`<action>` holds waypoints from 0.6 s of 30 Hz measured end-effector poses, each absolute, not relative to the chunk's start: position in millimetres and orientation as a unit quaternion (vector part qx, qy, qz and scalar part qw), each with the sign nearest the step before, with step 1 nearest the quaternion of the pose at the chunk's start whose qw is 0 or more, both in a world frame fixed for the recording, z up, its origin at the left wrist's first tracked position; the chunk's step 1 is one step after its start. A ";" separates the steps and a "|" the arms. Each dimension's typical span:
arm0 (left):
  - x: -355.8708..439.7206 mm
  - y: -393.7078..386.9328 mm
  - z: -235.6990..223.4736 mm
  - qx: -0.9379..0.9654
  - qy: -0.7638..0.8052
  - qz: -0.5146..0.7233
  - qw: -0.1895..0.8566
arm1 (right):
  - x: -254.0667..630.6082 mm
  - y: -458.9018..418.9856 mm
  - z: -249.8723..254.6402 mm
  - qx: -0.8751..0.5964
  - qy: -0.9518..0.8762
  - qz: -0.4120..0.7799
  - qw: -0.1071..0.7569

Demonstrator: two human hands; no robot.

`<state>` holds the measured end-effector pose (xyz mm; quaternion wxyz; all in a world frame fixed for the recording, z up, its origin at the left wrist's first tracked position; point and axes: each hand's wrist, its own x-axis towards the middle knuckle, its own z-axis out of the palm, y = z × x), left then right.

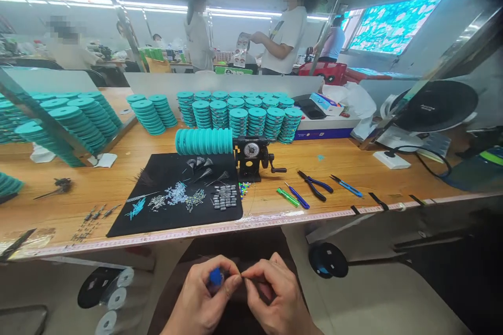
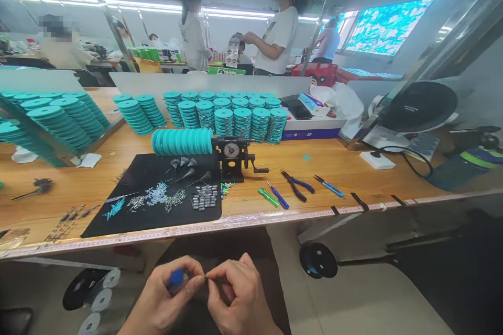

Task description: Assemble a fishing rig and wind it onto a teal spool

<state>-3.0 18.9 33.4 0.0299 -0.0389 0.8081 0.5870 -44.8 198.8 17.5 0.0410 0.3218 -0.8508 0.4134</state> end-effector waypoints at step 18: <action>-112.0 -143.8 52.8 -0.252 0.856 0.422 -0.159 | -68.2 196.1 -2.4 -0.018 -0.637 0.741 -0.211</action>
